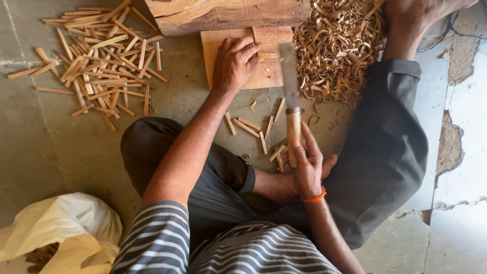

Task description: The person sits on the floor and uses a chisel to carve small wooden sticks held in the left hand. The person repeatedly shaves the wood against a wooden block, creating wood shavings and small carved pieces.

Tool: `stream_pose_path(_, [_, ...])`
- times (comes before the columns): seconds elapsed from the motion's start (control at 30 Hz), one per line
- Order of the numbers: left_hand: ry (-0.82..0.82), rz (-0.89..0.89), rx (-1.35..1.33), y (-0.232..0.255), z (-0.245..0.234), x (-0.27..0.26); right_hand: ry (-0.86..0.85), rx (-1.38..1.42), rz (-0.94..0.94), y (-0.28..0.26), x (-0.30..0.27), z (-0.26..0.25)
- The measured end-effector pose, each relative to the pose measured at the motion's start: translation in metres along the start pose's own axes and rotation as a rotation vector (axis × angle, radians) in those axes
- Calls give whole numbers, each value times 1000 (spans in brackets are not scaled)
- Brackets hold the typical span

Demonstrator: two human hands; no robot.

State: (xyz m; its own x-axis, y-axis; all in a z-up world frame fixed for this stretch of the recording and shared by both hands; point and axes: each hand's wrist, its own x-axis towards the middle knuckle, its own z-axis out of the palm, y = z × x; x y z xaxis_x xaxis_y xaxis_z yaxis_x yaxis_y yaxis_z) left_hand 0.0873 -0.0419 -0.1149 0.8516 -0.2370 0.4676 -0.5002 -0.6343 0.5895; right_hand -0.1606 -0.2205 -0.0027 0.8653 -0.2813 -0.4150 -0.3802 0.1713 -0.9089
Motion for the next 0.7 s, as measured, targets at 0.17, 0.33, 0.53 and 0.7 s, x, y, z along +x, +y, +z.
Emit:
stream_pose_path(0.17, [26,-87,34,1,9,-9,-41,-5,46,0,-2,10])
stream_pose_path(0.33, [34,-58,31,-4,14,-7,-12,-42,82,-2,-2,5])
stream_pose_path(0.53, [93,9,90,-7,16,-10,-31,-100,48,-7,-6,7])
stream_pose_path(0.7, [94,-9,87,-5,23,-6,7,-186,35,-13,-10,22])
